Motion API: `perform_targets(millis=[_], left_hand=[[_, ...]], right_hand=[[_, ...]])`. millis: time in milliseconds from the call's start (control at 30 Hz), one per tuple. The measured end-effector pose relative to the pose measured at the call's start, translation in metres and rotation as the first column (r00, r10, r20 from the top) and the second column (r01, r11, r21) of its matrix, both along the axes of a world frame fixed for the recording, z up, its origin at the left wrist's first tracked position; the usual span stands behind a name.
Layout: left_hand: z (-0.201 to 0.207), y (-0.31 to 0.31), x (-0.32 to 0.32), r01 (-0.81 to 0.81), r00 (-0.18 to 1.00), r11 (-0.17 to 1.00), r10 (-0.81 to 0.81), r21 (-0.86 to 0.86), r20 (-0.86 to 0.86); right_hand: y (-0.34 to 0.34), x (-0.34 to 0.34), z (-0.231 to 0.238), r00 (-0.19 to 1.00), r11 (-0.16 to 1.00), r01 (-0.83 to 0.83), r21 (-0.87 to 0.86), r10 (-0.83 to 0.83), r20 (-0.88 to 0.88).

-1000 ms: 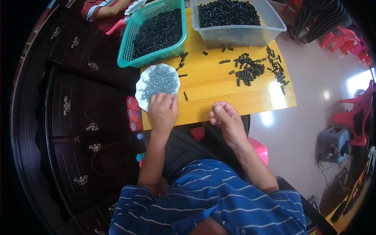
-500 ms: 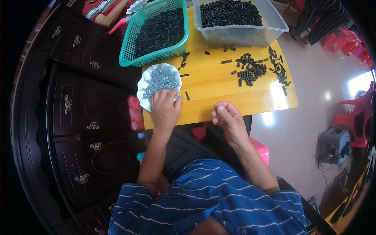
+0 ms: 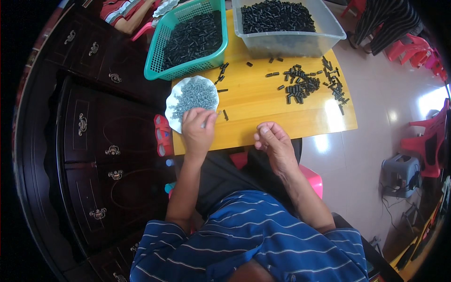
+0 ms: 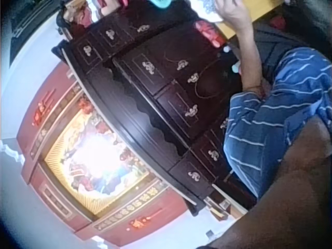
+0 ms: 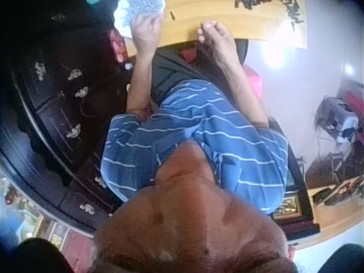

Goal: The person picks up a small black component from a yellow table and inserts a small silver pin into it by hand. They repeat this process with several components, picking them from a pile on the table and placing the finished pieces into a separate pile or tray.

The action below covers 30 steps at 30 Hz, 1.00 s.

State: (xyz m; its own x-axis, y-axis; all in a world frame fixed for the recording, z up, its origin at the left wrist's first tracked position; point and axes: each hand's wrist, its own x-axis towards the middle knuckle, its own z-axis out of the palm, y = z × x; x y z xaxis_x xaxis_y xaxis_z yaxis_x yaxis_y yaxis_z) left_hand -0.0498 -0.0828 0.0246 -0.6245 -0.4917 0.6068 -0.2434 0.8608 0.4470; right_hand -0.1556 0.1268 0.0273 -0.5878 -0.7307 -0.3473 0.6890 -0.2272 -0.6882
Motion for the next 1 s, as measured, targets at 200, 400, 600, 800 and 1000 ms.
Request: perform_targets(millis=[200,400,600,800,1000], left_hand=[[0.017,-0.001,-0.001,0.055,0.992,0.943,-0.014,0.329,-0.125],[0.027,0.043,0.001,0.318,0.948,0.719,-0.257,0.618,-0.189],[0.025,0.066,-0.002,0.495,0.861,0.564,-0.42,0.661,-0.286],[0.03,0.062,0.004,0.494,0.843,0.543,-0.491,0.678,-0.221],[0.043,0.066,0.001,0.475,0.863,0.657,-0.479,0.585,-0.162]], right_hand=[[0.0,0.001,0.003,1.0,1.0,-0.02,-0.005,0.02,-0.024],[0.0,0.004,0.001,0.991,0.993,-0.103,-0.064,0.098,-0.087],[0.003,0.0,-0.001,0.98,0.97,-0.2,-0.138,0.197,-0.041],[0.006,-0.002,0.005,0.955,0.942,-0.297,-0.157,0.293,-0.049],[0.005,0.0,0.005,0.956,0.954,-0.285,-0.097,0.276,-0.102]])
